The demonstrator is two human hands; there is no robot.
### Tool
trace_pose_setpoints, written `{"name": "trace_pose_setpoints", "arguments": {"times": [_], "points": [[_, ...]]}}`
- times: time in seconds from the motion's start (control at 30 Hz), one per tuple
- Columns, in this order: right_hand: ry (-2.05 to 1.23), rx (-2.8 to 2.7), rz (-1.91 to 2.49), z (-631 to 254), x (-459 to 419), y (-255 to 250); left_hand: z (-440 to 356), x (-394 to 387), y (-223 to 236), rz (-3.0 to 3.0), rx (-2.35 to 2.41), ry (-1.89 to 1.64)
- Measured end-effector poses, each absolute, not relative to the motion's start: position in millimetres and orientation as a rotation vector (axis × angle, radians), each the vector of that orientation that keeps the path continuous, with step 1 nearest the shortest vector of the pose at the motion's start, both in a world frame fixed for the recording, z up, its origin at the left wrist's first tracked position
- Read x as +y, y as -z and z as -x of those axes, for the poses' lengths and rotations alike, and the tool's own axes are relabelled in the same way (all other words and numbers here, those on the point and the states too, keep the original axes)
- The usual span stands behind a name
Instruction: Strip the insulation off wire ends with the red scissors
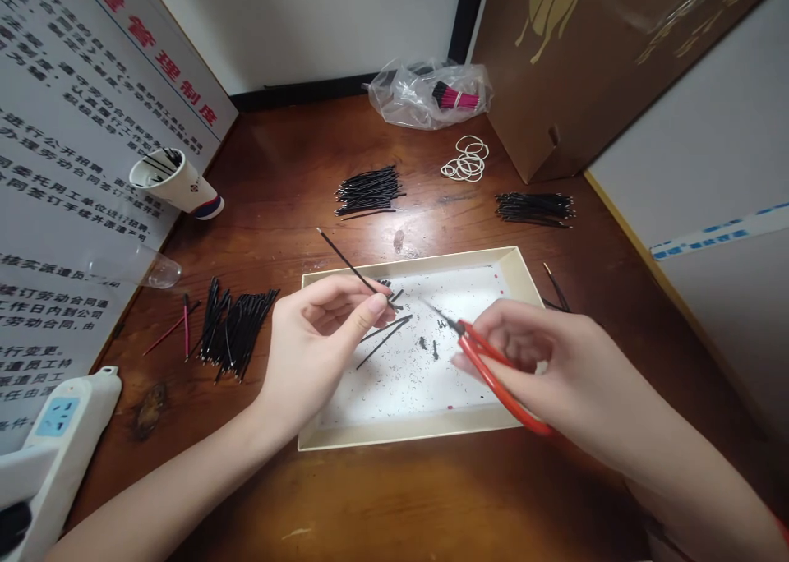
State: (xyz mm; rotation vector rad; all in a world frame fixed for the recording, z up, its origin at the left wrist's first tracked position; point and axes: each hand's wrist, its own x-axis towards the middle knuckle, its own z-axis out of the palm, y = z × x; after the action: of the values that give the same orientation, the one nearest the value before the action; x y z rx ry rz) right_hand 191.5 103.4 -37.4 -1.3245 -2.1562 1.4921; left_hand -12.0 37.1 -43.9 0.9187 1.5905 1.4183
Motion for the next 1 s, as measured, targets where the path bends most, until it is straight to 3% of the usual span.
{"name": "trace_pose_setpoints", "arguments": {"times": [0.13, 0.3, 0.37, 0.5, 0.6, 1.0], "points": [[-0.829, -2.469, 1.359, -192, 109, 49, 12, 37, 44, -0.908, 1.598, -1.386], [-0.464, -2.621, 1.387, -186, 112, 60, 12, 38, 44, -0.938, 1.593, -1.338], [-0.480, -2.548, 1.322, -182, 111, 56, 11, 38, 44, -0.949, 1.577, -1.317], [-0.932, -2.322, 0.974, -171, 102, 42, 11, 38, 42, -0.945, 1.488, -1.256], [-1.097, -2.172, 0.859, -163, 95, 39, 10, 37, 42, -0.924, 1.421, -1.232], [-1.015, -2.245, 0.610, -167, 98, 46, 12, 39, 45, -0.886, 1.304, -1.163]]}}
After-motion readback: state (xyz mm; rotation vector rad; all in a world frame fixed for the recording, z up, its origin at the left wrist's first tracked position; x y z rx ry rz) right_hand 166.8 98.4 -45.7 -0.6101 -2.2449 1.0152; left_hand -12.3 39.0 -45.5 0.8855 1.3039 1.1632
